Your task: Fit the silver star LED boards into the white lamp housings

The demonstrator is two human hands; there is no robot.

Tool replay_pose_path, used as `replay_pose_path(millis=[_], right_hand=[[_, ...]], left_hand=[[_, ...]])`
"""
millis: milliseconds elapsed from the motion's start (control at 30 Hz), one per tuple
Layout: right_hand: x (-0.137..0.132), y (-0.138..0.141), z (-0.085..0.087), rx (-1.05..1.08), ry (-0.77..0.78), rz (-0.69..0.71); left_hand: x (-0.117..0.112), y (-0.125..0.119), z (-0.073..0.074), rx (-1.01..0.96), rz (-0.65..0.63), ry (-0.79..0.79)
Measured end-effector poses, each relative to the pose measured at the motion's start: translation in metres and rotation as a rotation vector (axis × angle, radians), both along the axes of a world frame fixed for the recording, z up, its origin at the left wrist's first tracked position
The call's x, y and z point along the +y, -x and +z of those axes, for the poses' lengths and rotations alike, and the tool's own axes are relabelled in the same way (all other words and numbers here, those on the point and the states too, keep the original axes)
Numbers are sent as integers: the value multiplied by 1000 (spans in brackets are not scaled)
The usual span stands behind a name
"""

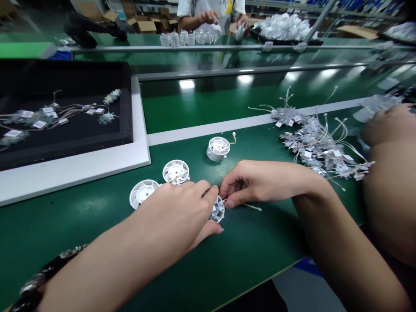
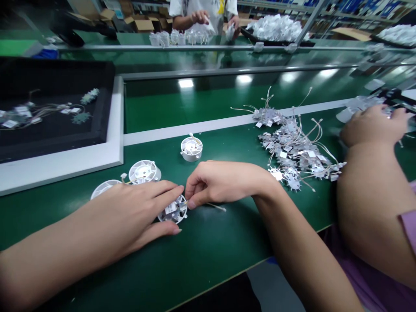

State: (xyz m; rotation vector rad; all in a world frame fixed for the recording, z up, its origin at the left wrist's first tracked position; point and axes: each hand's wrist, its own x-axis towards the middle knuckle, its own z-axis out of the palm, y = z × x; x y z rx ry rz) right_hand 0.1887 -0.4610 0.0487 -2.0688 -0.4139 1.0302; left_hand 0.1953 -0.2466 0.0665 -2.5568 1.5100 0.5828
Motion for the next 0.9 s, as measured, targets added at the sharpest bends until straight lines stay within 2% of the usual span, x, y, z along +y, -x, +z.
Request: replay_pose_path(millis=[267,400,500,567,667,733,800,900], right_hand=[[6,0,-3,-31,-22,113],[8,1,-6,-22,21,92],[3,2,0,-37,26,61],[-3,2,7,-85,4,-41],[-15,0,10,-313,48,-395],[-19,-5,4,-539,124,-584],[-18,-10,-6,-696,129,-629],[-5,-15,-19,-759,15,-597]], left_hand=[[7,0,-15,-159,-56,143],[9,2,-15,-189,-66,181],[11,5,-13,-199,-54,193],[11,6,-11,-207,-56,165],[9,6,-4,-176,-61,109],[8,7,2,-152,-71,134],[7,8,8,-160,-84,249],[9,6,11,-242,-98,484]])
